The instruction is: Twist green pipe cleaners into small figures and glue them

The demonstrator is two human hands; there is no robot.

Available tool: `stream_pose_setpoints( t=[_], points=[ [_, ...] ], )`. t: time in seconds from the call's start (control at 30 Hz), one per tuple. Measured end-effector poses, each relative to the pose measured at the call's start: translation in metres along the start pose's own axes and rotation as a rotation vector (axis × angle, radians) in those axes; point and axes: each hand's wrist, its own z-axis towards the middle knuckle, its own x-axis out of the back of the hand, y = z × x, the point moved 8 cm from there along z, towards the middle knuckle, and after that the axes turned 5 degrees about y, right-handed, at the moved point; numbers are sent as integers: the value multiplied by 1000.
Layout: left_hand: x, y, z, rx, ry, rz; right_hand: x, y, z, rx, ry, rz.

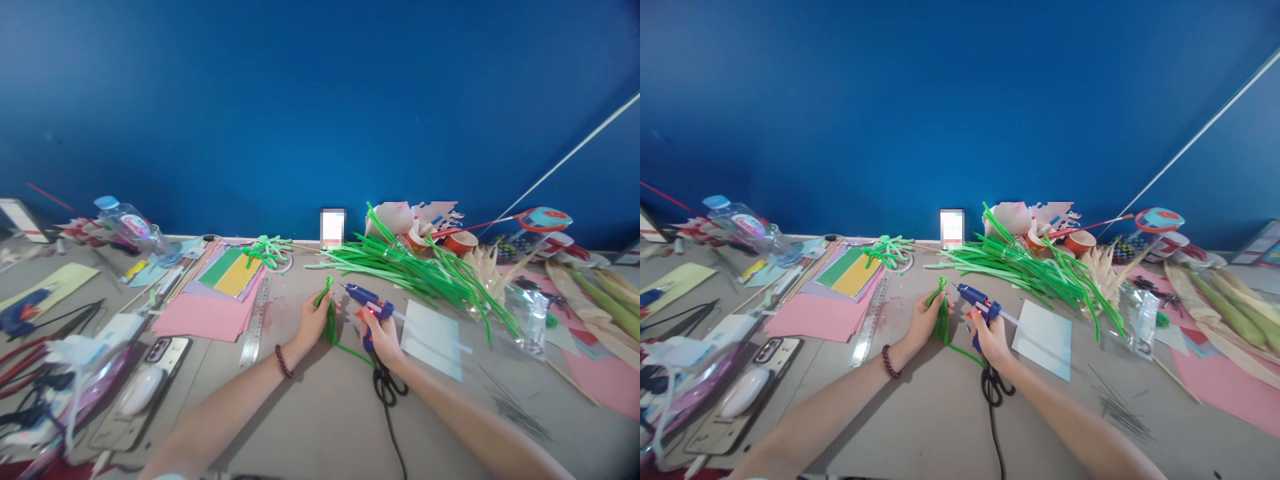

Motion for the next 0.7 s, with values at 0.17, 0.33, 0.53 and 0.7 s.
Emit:
stream_pose_setpoints(
  t=[0.17, 0.33, 0.53, 0.7],
  points=[
    [2, -4, 3, 42, -3, -44, -8, -7, 0, -148, -103, 195],
    [2, -6, 5, 55, 3, -109, -8, -41, -4, -261, -204, 296],
    [2, -7, 5, 85, 23, -104, 34, -60, -24, -439, -223, 224],
    [6, -3, 7, -26, 40, 6, 105, -21, -34, -448, -70, -326]
  ],
)
